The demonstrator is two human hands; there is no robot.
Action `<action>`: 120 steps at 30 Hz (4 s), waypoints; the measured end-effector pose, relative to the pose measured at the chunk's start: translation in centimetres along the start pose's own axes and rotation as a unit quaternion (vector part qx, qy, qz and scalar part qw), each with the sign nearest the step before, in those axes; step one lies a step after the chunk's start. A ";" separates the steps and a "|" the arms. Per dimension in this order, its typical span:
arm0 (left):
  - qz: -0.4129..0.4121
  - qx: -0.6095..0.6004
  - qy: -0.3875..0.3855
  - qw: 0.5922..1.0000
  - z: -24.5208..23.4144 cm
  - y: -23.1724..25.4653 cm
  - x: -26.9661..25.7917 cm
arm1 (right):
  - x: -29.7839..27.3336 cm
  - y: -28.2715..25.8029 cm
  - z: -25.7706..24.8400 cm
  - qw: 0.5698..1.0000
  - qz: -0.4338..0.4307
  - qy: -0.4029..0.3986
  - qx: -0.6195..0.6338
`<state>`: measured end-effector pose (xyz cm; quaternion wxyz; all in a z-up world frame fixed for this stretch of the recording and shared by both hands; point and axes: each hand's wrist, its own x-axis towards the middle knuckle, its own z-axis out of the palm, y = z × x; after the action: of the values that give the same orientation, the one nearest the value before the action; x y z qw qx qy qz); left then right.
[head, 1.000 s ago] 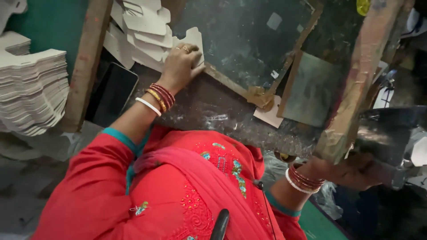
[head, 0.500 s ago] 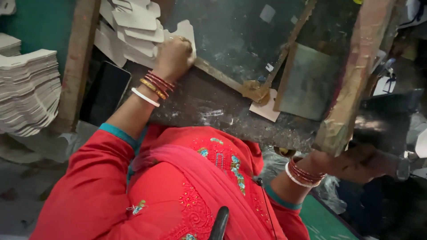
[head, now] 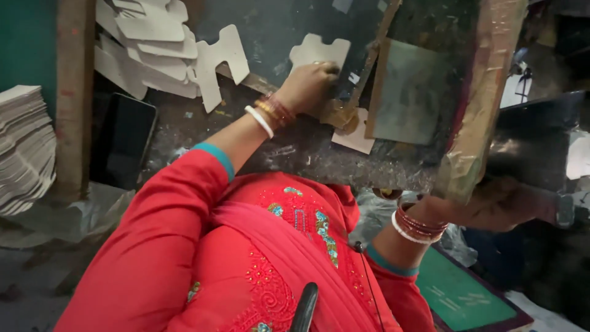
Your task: The person performs screen printing by placing a white cutout onto a mesh screen and using a squeegee to spread ink across the surface. They repeatedly lift the screen to reveal the printed cutout and place it on a nearby pile before repeating the process.
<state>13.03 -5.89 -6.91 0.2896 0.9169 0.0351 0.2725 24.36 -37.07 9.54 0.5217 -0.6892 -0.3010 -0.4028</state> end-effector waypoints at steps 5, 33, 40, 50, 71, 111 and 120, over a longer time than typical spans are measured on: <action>-0.017 -0.001 -0.090 0.996 -0.9 2.2 1.6 | -2.1 5.9 -3.0 0.993 0.042 0.044 -0.105; -0.309 -0.027 -0.096 0.946 -12.3 6.5 -12.6 | -3.8 -2.5 8.9 0.893 -0.072 -0.443 0.040; -0.321 -0.068 -0.039 0.944 -10.2 5.7 -14.0 | -3.5 0.3 9.1 0.834 -0.013 -0.540 -0.111; -0.299 0.071 -0.133 0.942 -10.3 4.6 -13.6 | -4.6 -5.3 15.2 0.783 -0.064 -0.619 -0.008; -0.285 0.125 -0.179 0.933 -11.2 4.8 -12.9 | -9.5 -9.3 10.5 0.793 -0.097 -0.601 0.002; -0.096 0.042 0.055 0.993 -7.3 -0.3 -7.8 | -0.1 3.5 -1.0 0.960 0.078 -0.109 0.245; -0.047 -0.030 -0.023 0.998 0.8 0.9 1.5 | -0.4 6.3 -5.3 0.985 -0.097 -0.060 -0.133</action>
<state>14.64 -6.74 -6.24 0.3298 0.9114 0.0633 0.2380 28.13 -43.87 6.88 0.3649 -0.7430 -0.3408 -0.4458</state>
